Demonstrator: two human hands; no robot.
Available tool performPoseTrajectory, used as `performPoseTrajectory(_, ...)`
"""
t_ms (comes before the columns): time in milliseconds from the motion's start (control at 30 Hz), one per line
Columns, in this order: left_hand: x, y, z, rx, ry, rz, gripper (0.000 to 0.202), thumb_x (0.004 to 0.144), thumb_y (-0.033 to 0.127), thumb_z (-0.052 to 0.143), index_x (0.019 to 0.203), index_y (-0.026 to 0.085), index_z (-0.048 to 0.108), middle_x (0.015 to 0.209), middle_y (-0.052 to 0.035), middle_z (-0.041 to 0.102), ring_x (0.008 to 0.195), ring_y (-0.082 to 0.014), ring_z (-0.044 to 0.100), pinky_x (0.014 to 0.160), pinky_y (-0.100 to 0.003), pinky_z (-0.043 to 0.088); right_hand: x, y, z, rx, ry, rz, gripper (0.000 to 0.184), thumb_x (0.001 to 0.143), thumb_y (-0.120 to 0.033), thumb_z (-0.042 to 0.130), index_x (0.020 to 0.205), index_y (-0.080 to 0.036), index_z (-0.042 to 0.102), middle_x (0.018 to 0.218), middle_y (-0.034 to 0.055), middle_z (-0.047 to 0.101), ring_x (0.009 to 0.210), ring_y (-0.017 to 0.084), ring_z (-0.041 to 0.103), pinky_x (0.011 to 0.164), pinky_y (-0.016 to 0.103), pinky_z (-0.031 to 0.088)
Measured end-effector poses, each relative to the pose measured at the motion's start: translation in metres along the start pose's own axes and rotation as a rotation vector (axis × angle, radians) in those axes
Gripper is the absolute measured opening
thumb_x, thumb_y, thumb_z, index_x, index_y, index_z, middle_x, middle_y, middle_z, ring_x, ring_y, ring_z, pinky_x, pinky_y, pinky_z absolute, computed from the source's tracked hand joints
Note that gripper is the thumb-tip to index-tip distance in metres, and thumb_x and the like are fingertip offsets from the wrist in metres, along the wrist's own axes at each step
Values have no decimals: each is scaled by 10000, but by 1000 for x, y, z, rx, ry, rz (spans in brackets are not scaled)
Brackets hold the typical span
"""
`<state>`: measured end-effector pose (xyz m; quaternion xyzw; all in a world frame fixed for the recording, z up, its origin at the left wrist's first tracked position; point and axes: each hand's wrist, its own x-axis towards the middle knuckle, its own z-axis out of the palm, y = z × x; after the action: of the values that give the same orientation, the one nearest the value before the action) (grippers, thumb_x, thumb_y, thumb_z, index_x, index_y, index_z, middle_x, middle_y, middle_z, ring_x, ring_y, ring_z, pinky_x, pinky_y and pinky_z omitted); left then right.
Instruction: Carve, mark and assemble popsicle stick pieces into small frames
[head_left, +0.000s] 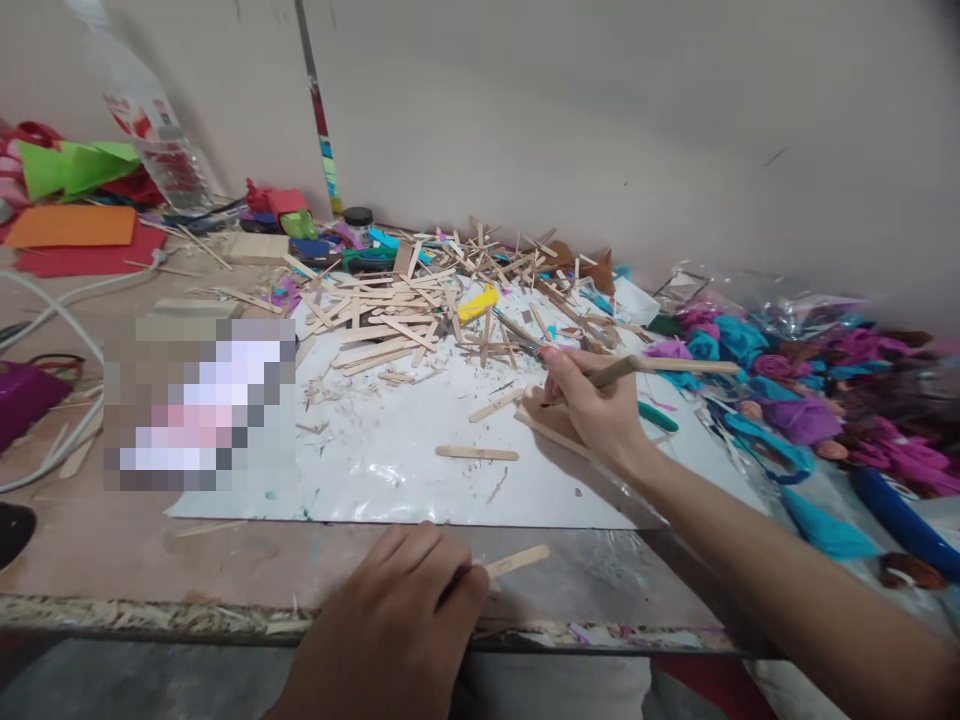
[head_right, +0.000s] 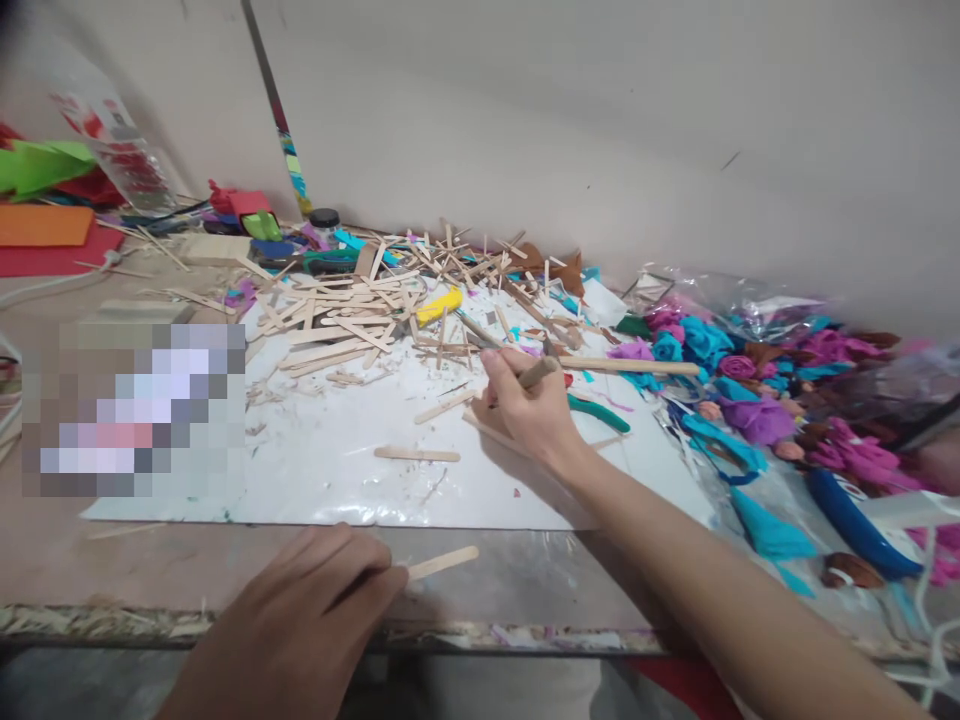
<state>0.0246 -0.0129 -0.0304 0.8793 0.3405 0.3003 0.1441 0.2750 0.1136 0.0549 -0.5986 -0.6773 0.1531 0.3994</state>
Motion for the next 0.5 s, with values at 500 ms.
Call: performPoseTrajectory(500, 3, 3, -6, 8, -121, -61, 212, 910, 7, 593, 951, 210, 641, 968, -16, 657, 895, -221, 568, 794, -356, 459, -13, 14, -39, -157, -278, 116, 564, 734, -530, 899, 1226, -275, 791, 1213, 96, 776, 863, 261, 730, 699, 373, 586)
